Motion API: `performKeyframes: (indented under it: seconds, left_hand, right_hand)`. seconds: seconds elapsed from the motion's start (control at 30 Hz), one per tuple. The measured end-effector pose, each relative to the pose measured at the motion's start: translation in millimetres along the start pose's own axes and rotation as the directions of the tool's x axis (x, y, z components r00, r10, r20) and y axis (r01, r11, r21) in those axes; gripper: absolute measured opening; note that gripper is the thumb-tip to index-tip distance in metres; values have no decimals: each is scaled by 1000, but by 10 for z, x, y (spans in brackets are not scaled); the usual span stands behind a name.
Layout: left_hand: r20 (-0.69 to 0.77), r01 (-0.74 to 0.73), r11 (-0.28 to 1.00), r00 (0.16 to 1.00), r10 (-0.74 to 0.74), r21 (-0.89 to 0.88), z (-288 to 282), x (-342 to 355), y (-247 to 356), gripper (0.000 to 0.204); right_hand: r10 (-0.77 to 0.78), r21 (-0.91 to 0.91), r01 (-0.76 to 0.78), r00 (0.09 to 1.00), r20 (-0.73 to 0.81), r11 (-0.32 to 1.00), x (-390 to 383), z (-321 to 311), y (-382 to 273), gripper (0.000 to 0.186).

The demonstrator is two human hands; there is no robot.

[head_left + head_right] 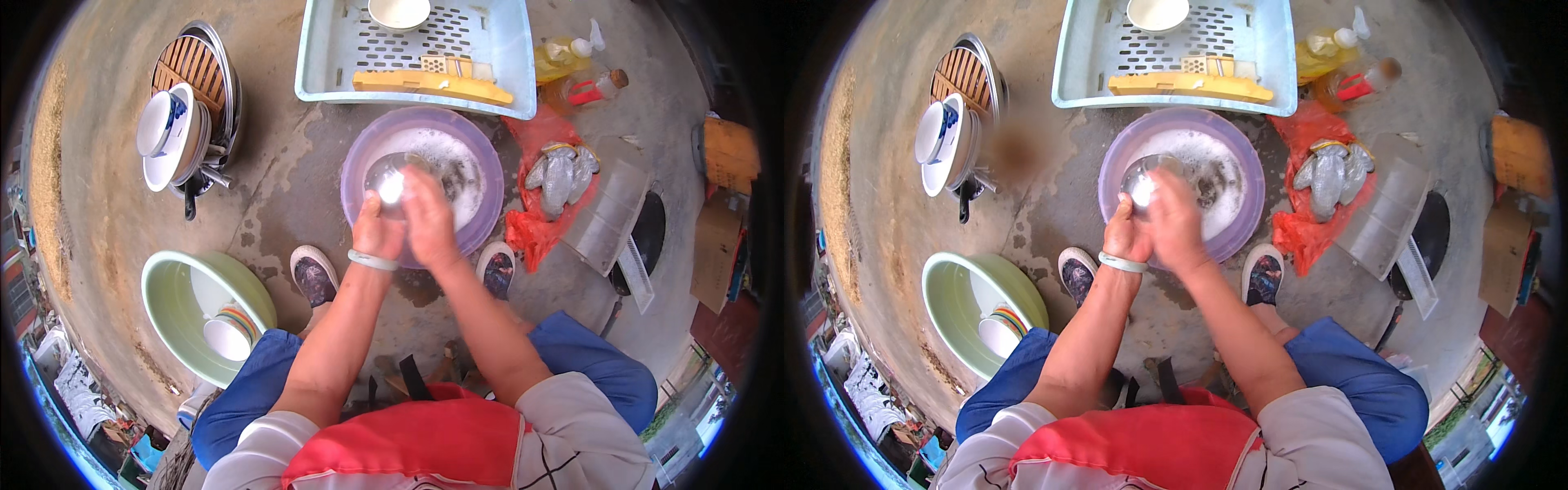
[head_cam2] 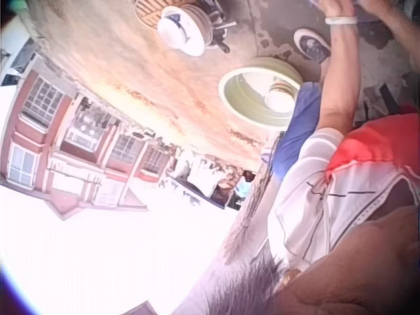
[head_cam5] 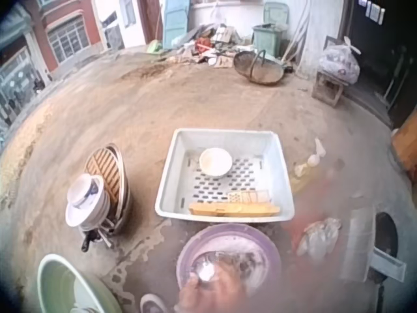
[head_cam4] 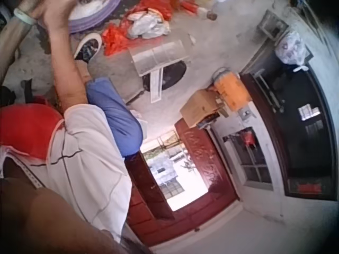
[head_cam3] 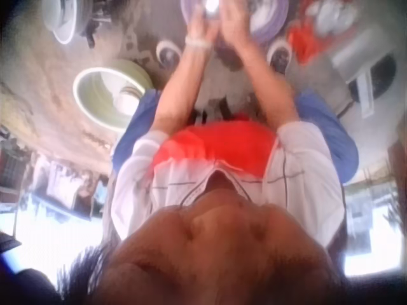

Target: The person sits on a low stool outdoors and washes various dishes, including bowls and a metal pot, using a sponge and soapy water in a purple basin. They rinse the items in a separate green basin and place them on a drying rack.

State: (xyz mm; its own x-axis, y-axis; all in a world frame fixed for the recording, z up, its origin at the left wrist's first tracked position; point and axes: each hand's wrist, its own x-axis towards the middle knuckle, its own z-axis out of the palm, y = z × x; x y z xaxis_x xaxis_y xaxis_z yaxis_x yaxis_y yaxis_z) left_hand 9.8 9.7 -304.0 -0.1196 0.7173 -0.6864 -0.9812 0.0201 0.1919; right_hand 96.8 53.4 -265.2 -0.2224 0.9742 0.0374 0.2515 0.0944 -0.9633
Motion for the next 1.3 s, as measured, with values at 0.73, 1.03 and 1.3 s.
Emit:
performKeyframes:
  seconds: [0.73,1.03,1.3]
  left_hand:
    - [-72,-39,998,997,35,-56,332,-122,179,32]
    - [-329,160,953,942,-70,255,233,-73,147,19]
    - [286,-469,221,782,554,855,327,-315,21,53]
  right_hand:
    - [18,-373,8,998,67,928,90,-501,441,55]
    - [-89,-450,87,996,16,889,281,-668,508,52]
    - [-182,-502,186,982,59,844,261,-684,330,44]
